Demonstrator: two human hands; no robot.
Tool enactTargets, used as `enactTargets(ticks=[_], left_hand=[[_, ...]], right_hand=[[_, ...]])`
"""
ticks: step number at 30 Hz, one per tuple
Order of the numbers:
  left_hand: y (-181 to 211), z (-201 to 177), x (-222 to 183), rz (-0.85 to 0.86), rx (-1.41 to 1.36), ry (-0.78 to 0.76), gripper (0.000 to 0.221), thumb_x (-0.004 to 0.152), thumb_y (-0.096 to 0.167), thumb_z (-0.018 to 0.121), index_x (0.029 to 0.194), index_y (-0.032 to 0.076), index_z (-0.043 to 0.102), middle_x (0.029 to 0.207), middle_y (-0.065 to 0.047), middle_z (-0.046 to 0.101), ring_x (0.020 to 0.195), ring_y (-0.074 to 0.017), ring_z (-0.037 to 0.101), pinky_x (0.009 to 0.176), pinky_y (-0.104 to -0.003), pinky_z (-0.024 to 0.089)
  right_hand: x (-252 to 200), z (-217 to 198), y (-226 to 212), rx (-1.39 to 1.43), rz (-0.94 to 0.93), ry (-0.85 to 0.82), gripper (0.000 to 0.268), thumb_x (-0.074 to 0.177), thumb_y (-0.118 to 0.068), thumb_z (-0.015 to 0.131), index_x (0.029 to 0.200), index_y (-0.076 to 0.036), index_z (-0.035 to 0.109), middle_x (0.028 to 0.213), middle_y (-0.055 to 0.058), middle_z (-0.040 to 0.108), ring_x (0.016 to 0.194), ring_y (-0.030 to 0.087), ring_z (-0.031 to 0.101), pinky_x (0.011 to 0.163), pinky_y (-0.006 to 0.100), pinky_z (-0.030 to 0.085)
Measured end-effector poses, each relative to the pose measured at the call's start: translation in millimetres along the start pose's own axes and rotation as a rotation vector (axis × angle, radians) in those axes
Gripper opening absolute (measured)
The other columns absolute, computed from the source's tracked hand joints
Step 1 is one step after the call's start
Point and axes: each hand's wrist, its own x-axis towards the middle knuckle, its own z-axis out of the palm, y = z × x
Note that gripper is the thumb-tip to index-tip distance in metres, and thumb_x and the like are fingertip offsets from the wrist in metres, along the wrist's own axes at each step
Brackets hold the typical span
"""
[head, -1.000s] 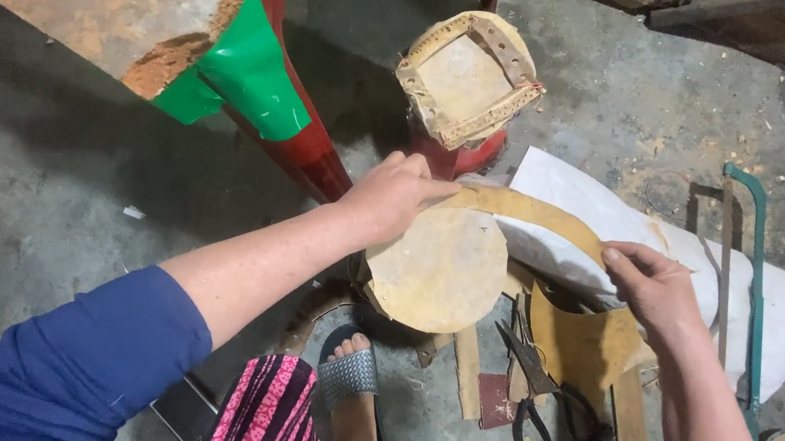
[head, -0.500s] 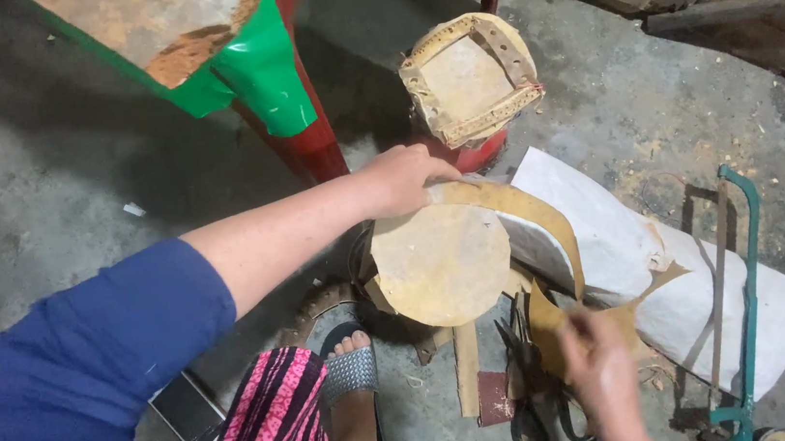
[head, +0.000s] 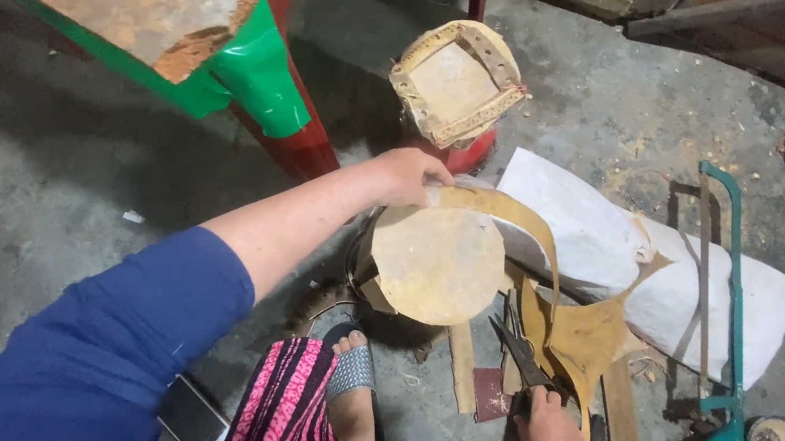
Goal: Cutting and trimming leather material with scissors to prepare it for a drum.
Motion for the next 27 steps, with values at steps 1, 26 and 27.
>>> enactTargets(ticks=[1, 26, 27], left_hand=[[1.1, 0.2, -1.6, -0.033, -0.013, 0.003, 0.055, 0.084, 0.000, 0.062, 0.133, 0.024, 0.068, 0.144, -0.003, 0.060, 0.125, -0.0240, 0.060, 0.102, -0.034, 0.050], [-3.5, -4.2, -15.7, -0.039, -0.030, 0.047, 0.045, 0.088, 0.011, 0.059, 0.130, 0.023, 0.071, 0.144, -0.002, 0.062, 0.127, -0.0234, 0.058, 0.104, -0.038, 0.050], [-5.7, -4.0, -13.2, -0.039, -0.031, 0.049, 0.045, 0.088, 0.011, 0.059, 0.130, 0.023, 0.071, 0.144, -0.002, 0.062, 0.127, -0.0234, 0.058, 0.104, -0.038, 0.050]], right_hand=[[3.8, 5.5, 5.5, -0.016, 0.002, -0.025, 0.045, 0.093, -0.049, 0.064, 0.119, -0.018, 0.046, 0.118, 0.011, 0.054, 0.099, 0.034, 0.070, 0.081, 0.050, 0.057], [4.0, 27.3, 35.5, 0.181, 0.240, 0.133, 0.080, 0.080, -0.051, 0.072, 0.150, -0.034, 0.038, 0.120, 0.018, 0.068, 0.108, 0.039, 0.072, 0.091, 0.049, 0.059], [18.2, 55.5, 43.3, 0.180, 0.239, 0.135, 0.080, 0.080, -0.051, 0.072, 0.150, -0.034, 0.038, 0.120, 0.018, 0.068, 0.108, 0.039, 0.072, 0.091, 0.049, 0.059]])
